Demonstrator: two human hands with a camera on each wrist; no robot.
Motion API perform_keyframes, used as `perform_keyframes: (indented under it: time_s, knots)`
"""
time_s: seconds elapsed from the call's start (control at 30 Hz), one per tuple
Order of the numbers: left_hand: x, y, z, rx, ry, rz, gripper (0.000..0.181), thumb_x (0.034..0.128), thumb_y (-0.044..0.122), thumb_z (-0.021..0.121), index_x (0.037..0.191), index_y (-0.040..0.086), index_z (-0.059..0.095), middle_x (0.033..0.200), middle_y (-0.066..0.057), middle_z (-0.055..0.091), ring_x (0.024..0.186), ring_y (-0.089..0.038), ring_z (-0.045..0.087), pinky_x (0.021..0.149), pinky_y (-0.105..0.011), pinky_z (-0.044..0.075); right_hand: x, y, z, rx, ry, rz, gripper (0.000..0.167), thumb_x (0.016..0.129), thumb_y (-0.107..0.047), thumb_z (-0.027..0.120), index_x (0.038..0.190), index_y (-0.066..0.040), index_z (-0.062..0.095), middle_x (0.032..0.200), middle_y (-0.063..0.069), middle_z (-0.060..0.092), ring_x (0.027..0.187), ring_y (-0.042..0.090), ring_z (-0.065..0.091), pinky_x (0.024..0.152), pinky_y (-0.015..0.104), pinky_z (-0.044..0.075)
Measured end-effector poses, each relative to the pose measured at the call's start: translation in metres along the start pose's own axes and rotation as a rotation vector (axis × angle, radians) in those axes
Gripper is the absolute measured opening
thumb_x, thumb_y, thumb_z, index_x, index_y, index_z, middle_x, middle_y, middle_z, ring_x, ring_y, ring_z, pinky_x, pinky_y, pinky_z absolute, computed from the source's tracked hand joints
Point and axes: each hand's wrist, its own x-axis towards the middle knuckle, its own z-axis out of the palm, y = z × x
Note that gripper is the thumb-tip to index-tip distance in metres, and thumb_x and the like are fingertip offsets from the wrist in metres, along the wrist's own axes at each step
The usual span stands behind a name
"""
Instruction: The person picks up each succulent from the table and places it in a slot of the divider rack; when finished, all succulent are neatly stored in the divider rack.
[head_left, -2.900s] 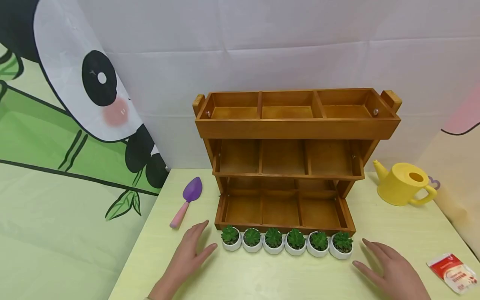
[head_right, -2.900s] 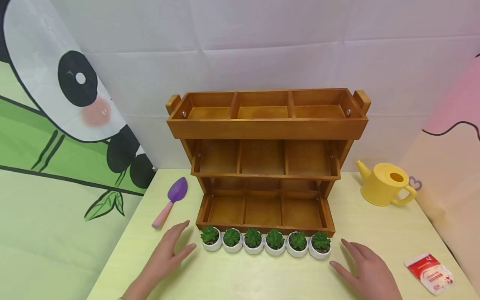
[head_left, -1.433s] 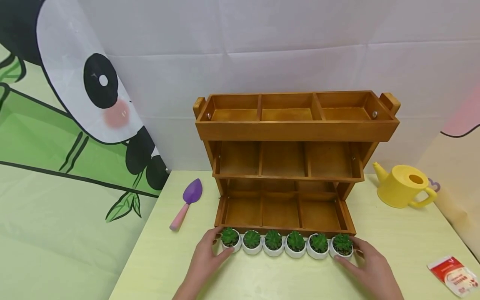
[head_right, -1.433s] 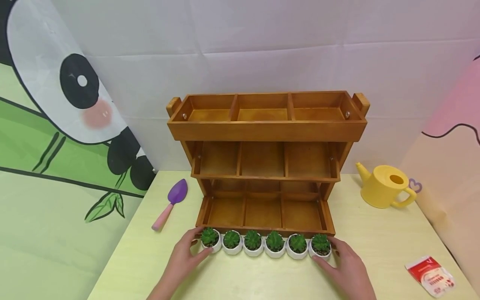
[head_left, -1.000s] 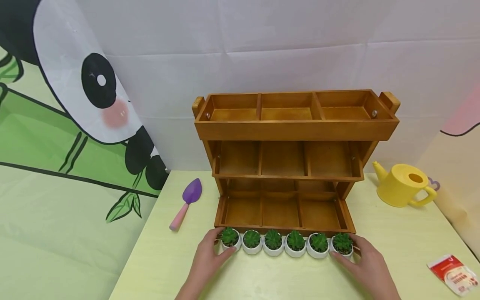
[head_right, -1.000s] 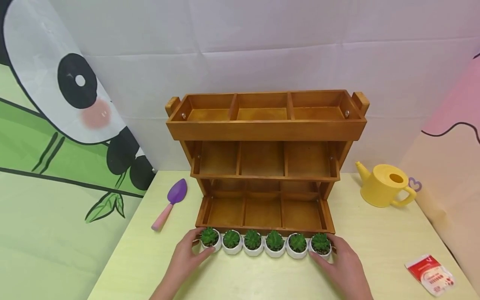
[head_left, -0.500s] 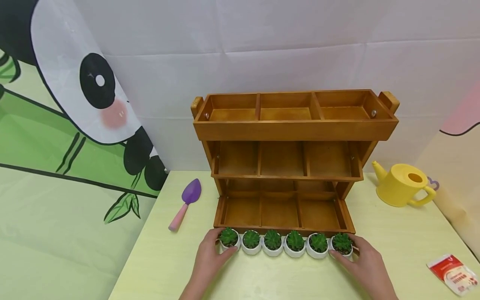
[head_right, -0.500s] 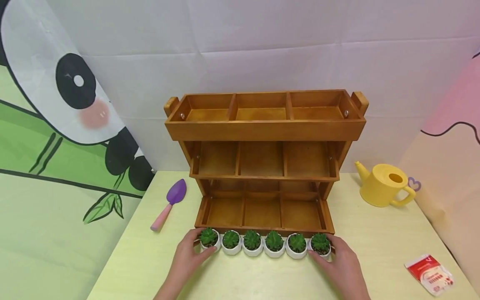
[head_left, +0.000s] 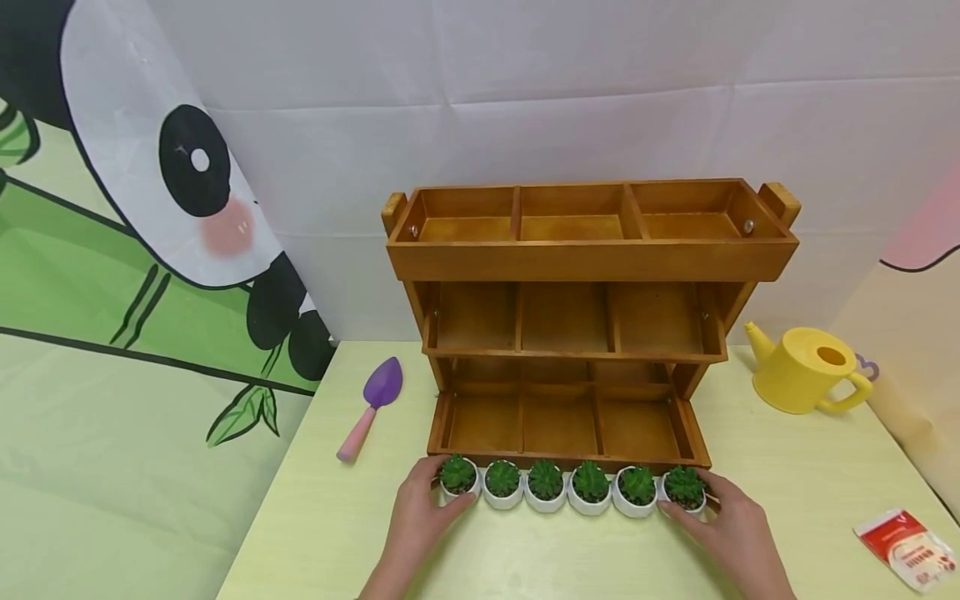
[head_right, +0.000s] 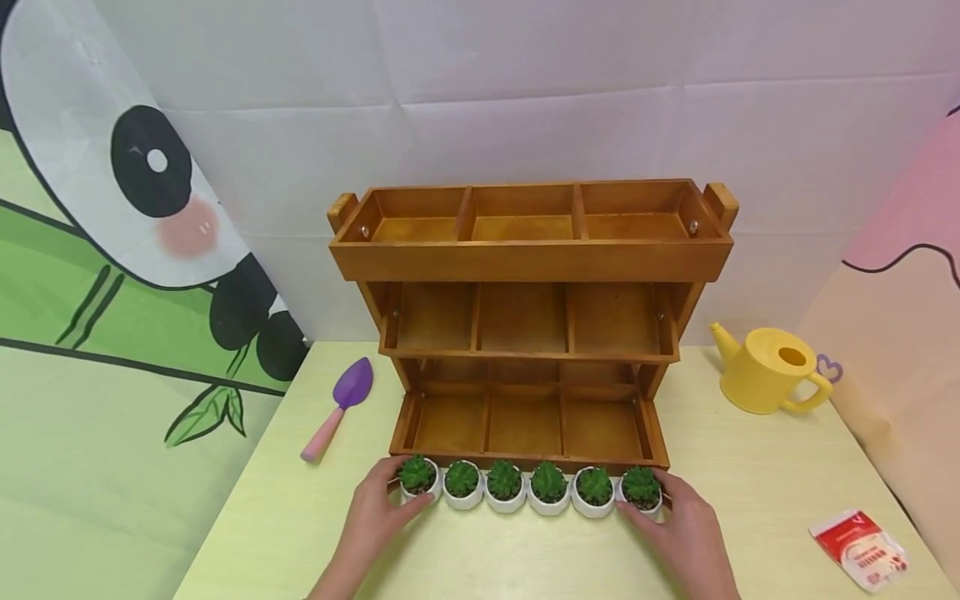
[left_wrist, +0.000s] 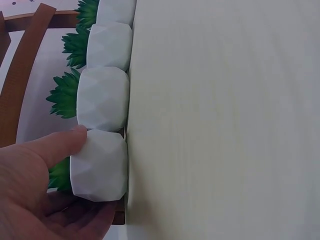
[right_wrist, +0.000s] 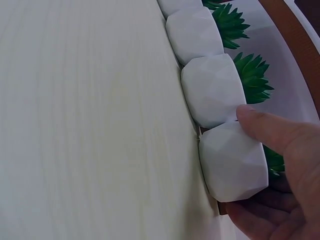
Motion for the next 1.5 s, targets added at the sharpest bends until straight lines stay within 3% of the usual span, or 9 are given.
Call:
perform_keyframes:
  time_s: [0.23,0.57,0.8,0.87,0.93,1.1,1.3,1.5]
  knots:
    - [0.001,0.000,0.002,-0.004,-0.005,-0.011,0.061,0.0741,0.018,0.095,0.124,-0.001,0.067,0.119,-0.014,0.069,0.111,-0.034,0.066,0.100,-0.052,0.053,-0.001,0.002,0.000,-0.009,0.006,0.002,0.084,0.081,-0.044,0.091,0.131,0.015,0.059,0.123,0.039,0.063,0.095,0.050,0.070,0.080,0.060,0.058]
    - [0.001,-0.001,0.000,-0.001,-0.013,-0.026,0.061,0.0739,0.019,0.096,0.124,-0.001,0.068,0.119,-0.013,0.069,0.111,-0.033,0.067,0.099,-0.051,0.054,-0.001,0.001,-0.005,-0.001,-0.010,0.036,0.084,0.084,-0.051,0.086,0.134,0.011,0.060,0.126,0.039,0.063,0.106,0.052,0.067,0.086,0.060,0.057]
    - [0.001,-0.001,-0.001,-0.015,-0.012,-0.027,0.061,0.0741,0.020,0.096,0.125,-0.001,0.068,0.119,-0.013,0.069,0.111,-0.033,0.067,0.100,-0.051,0.054,-0.002,0.007,-0.018,0.059,0.023,0.059,0.059,0.101,-0.045,0.069,0.136,0.002,0.064,0.133,0.027,0.065,0.114,0.050,0.066,0.087,0.058,0.057]
    - [0.001,-0.001,0.000,-0.013,-0.013,-0.028,0.062,0.0740,0.020,0.096,0.125,-0.001,0.068,0.119,-0.013,0.069,0.111,-0.033,0.067,0.099,-0.051,0.054,-0.001,0.009,-0.019,0.054,0.070,0.055,0.050,0.104,-0.042,0.065,0.133,-0.001,0.068,0.130,0.025,0.067,0.112,0.047,0.067,0.081,0.051,0.061]
    - [0.001,-0.001,0.000,-0.010,-0.012,-0.026,0.062,0.0740,0.020,0.096,0.125,-0.001,0.068,0.119,-0.013,0.070,0.111,-0.033,0.067,0.099,-0.050,0.054,0.001,0.012,-0.020,0.042,0.128,0.050,0.043,0.104,-0.039,0.066,0.128,-0.003,0.071,0.125,0.021,0.071,0.107,0.034,0.072,0.074,0.035,0.061]
    - [0.001,0.000,0.000,-0.008,-0.014,-0.027,0.062,0.0748,0.021,0.096,0.125,-0.001,0.068,0.120,-0.013,0.069,0.112,-0.033,0.067,0.099,-0.050,0.054,0.005,0.014,-0.022,0.035,0.194,0.053,0.037,0.104,-0.034,0.067,0.123,-0.004,0.074,0.120,0.019,0.074,0.100,0.022,0.073,0.064,0.014,0.050]
    - [0.000,0.001,-0.001,-0.004,-0.017,-0.040,0.063,0.0750,0.021,0.095,0.126,-0.001,0.067,0.121,-0.014,0.069,0.112,-0.034,0.067,0.100,-0.051,0.054,0.008,0.018,-0.021,0.047,0.172,0.049,0.041,0.105,-0.034,0.065,0.128,0.000,0.071,0.125,0.022,0.071,0.106,0.041,0.071,0.071,0.001,0.043]
    - [-0.001,0.000,0.000,-0.013,-0.022,-0.047,0.063,0.0748,0.021,0.095,0.126,-0.002,0.067,0.121,-0.014,0.069,0.112,-0.034,0.067,0.100,-0.051,0.053,0.011,0.022,-0.019,0.079,0.131,0.058,0.048,0.105,-0.034,0.064,0.136,0.004,0.066,0.123,0.024,0.071,0.110,0.045,0.069,0.074,-0.003,0.040]
